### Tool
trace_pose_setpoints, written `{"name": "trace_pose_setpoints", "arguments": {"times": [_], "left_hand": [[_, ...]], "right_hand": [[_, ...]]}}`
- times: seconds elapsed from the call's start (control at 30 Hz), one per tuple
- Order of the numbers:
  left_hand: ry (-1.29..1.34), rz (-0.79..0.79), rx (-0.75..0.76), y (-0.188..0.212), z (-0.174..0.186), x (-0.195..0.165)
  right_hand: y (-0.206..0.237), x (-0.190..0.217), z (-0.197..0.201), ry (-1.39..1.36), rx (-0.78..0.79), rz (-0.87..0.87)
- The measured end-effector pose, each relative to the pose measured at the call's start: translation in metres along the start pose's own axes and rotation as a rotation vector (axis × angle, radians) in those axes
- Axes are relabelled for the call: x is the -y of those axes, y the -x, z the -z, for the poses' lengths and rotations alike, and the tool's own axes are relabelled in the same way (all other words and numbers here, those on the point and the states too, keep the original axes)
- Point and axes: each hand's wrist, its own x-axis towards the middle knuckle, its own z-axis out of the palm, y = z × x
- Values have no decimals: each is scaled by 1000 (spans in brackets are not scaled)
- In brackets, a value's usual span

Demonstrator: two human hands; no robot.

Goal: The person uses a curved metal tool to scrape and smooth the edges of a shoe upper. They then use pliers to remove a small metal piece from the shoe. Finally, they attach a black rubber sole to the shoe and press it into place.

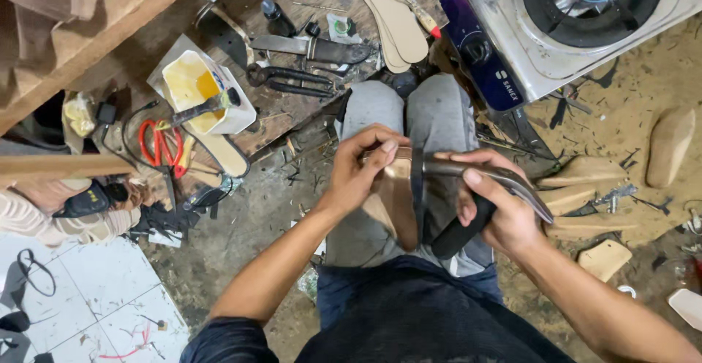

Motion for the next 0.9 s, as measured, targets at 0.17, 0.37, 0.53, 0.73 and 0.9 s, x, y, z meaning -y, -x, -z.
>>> {"name": "trace_pose_setpoints", "arguments": {"times": [0.17, 0.37, 0.53, 0.73, 0.9], "left_hand": [[-450, -493, 75, 14, -11, -86], [-376, -339, -32, 11, -35, -104], [-428, -392, -2, 22, -41, -91], [-450, -460, 55, 24, -42, -84], [-423, -443, 38, 26, -41, -86]], "right_hand": [[28, 12, 2, -191, 221, 137], [40, -7, -11, -347, 147, 148], [60, 6, -16, -1, 44, 243], [37, 63, 25, 867, 445, 393], [50, 12, 0, -120, 173, 54]]}}
